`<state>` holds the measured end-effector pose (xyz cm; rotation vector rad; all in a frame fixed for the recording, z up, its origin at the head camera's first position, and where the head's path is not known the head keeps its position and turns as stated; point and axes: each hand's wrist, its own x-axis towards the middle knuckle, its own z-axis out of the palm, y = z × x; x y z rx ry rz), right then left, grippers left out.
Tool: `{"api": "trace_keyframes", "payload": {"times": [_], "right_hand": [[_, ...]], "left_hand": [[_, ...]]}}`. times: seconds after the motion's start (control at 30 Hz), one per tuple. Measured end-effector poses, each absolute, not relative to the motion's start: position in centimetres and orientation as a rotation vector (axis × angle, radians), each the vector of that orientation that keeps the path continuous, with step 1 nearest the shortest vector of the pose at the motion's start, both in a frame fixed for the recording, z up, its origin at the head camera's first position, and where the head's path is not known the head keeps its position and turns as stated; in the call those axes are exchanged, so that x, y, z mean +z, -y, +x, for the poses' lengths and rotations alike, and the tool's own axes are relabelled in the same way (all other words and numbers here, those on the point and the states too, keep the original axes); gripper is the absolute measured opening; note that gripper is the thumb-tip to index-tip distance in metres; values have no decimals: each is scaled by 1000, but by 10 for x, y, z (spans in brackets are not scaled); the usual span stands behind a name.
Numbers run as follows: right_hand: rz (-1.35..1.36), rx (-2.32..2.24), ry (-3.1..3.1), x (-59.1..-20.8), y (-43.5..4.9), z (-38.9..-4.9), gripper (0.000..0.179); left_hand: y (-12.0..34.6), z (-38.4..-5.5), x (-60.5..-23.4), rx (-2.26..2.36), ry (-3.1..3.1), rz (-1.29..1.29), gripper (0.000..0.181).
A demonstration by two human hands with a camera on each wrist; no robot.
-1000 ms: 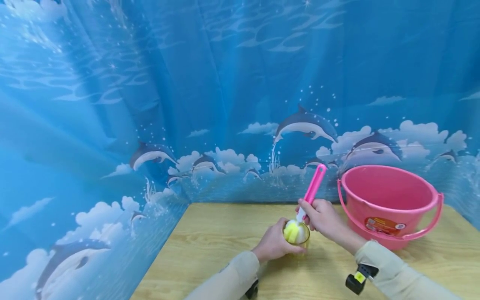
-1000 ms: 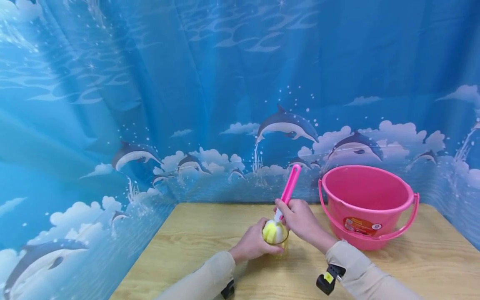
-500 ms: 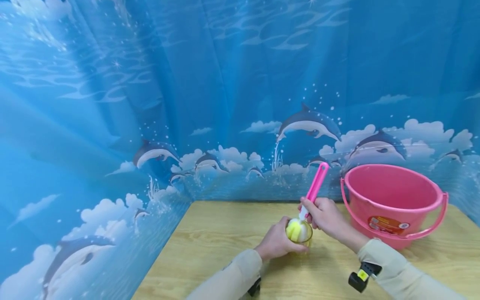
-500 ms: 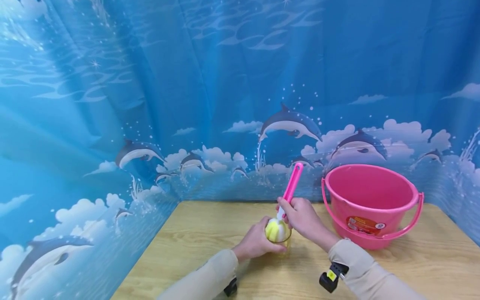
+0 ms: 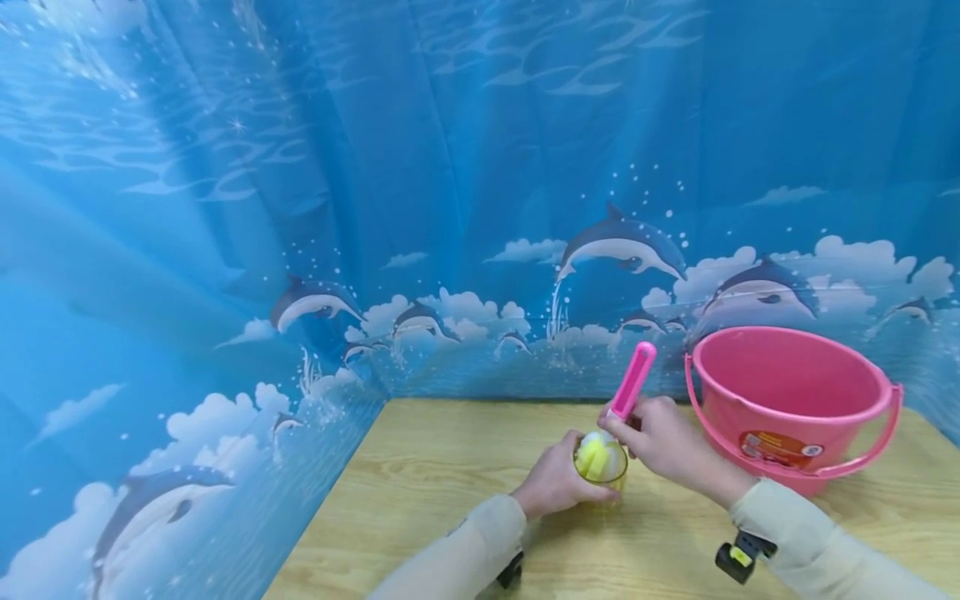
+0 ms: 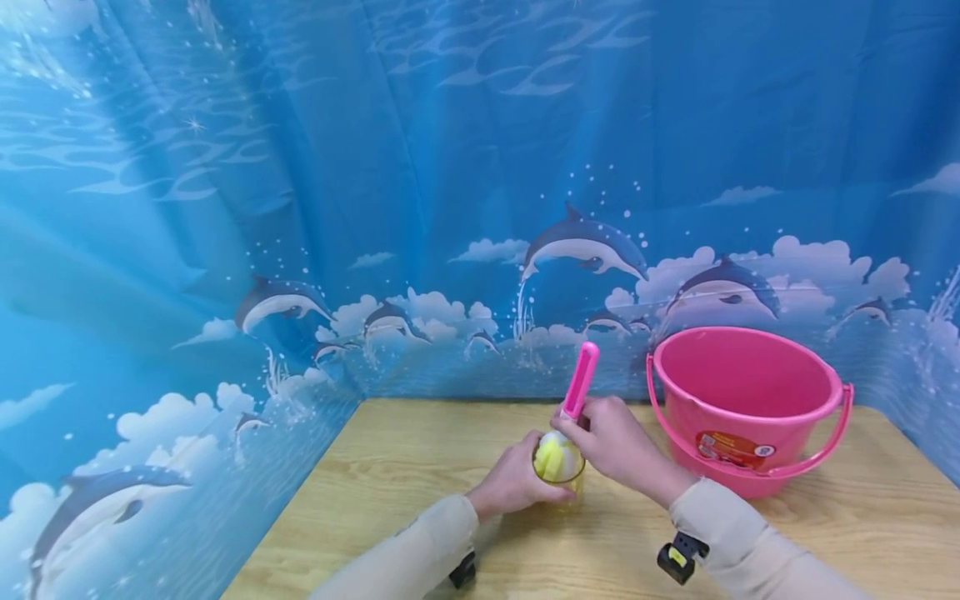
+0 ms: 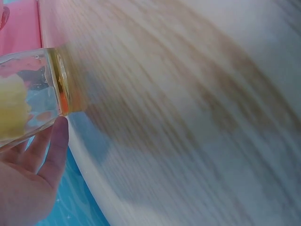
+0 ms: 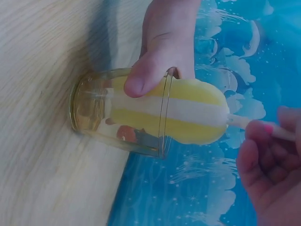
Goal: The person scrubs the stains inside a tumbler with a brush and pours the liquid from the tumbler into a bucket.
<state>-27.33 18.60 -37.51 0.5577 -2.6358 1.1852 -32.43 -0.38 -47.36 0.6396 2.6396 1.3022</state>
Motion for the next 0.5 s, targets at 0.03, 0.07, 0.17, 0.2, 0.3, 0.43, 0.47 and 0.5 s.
{"api": "trace_keyframes", "payload": {"times": [0.03, 0.07, 0.17, 0.2, 0.3, 0.43, 0.47, 0.5], "right_hand": [[578, 1167, 2632, -375, -186, -272, 17], [598, 1141, 2628, -375, -185, -271, 15], [661, 1059, 2598, -376, -185, -268, 11], [688, 1031, 2579, -377, -185, -267, 9], [787, 945, 2496, -380, -185, -266, 6], [902, 839, 2350, -385, -185, -267, 12], [925, 815, 2324, -386, -185, -268, 14], [945, 792, 2308, -386, -185, -268, 15]], "left_hand": [[4, -324, -473, 1306, -2632, 636, 76], [3, -324, -473, 1310, -2625, 633, 75], [2, -324, -472, 1309, -2619, 624, 73], [2, -324, -472, 1315, -2613, 620, 72], [3, -323, -473, 1318, -2616, 614, 71], [4, -323, -474, 1329, -2612, 626, 72], [4, -323, -474, 1332, -2610, 632, 72], [5, -323, -474, 1337, -2606, 638, 71]]}}
